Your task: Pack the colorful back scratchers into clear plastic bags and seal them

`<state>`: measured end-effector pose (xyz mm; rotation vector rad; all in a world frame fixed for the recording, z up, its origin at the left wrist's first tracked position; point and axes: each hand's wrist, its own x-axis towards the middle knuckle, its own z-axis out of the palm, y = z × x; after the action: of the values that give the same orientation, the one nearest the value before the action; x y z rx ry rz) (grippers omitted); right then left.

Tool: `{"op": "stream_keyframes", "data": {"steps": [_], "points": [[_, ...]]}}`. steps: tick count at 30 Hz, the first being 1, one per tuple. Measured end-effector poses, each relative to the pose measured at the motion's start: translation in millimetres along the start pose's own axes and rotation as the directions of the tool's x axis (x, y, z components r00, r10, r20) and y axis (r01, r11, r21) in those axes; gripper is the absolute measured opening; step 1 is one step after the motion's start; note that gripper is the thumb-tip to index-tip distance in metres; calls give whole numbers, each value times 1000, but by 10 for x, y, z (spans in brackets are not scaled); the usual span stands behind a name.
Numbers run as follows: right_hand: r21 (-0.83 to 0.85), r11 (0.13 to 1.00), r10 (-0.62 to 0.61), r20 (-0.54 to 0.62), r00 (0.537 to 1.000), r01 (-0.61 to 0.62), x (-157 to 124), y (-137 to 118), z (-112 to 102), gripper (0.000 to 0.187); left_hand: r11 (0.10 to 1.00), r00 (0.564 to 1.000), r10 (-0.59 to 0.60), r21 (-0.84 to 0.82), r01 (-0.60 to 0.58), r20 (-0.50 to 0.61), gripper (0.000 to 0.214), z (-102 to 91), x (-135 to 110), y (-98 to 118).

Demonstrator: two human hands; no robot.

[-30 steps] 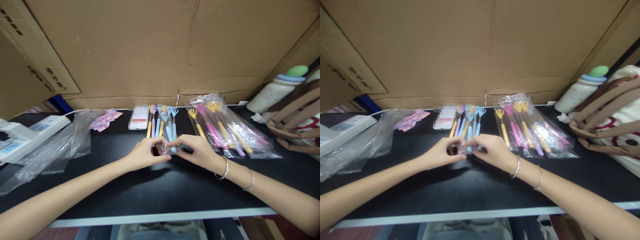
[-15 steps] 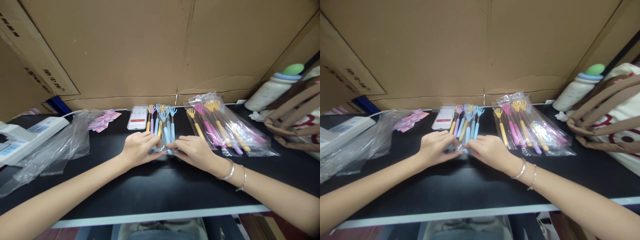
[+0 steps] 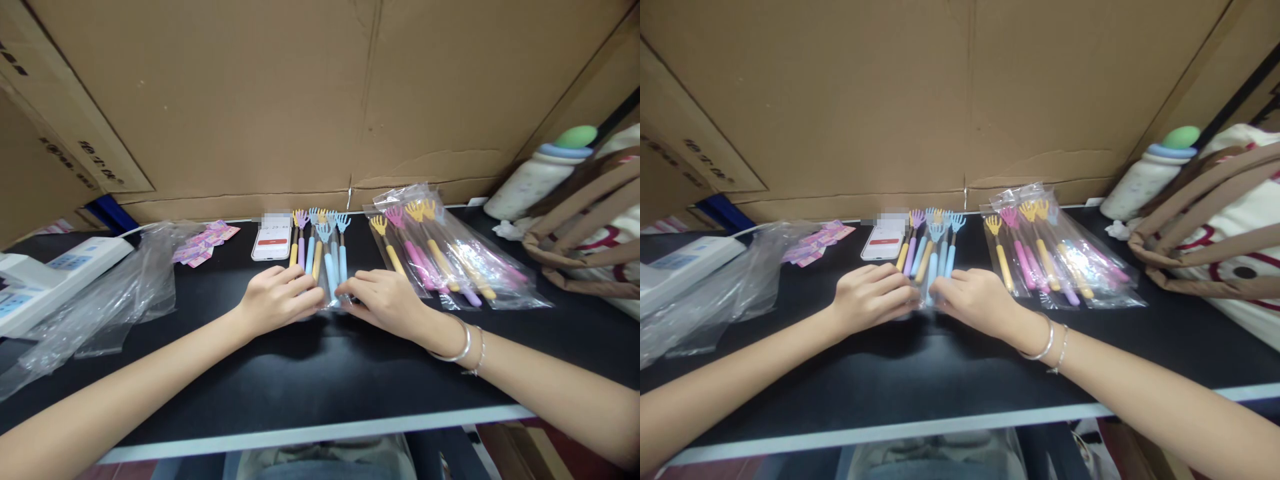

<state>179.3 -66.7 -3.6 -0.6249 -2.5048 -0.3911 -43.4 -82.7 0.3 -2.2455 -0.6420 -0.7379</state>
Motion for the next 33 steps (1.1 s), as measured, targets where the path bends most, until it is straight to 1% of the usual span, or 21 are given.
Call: {"op": "stream_keyframes", "data": {"steps": [6, 10, 15, 19, 23, 26, 33], "points": [[-57, 998, -34, -5, 999, 34, 14, 15, -18, 29, 1000, 997, 24, 2, -24, -67, 9, 34, -29, -14], [-85, 994, -73, -16, 997, 71, 17, 13, -31, 27, 999, 994, 40, -4, -40, -104, 12, 46, -41, -25], [-104, 988, -118, 7, 993, 118, 26, 23, -19, 23, 998, 996, 54, -11, -55, -75, 10, 67, -49, -12], [-146, 974, -170, 24, 985, 172, 42, 30, -29, 25, 998, 996, 65, -6, -65, -62, 9, 77, -46, -1], [-205, 942, -268, 25, 963, 267, 62, 30, -77, 25, 990, 989, 137, 26, -135, -63, 10, 54, -26, -4], [-228, 920, -323, 17, 946, 319, 76, 41, -112, 24, 985, 984, 168, 44, -165, -65, 11, 33, -10, -5], [-202, 893, -396, 71, 916, 402, 109, 71, -148, 25, 980, 979, 197, 40, -195, -51, 12, 0, 2, -2]]}}
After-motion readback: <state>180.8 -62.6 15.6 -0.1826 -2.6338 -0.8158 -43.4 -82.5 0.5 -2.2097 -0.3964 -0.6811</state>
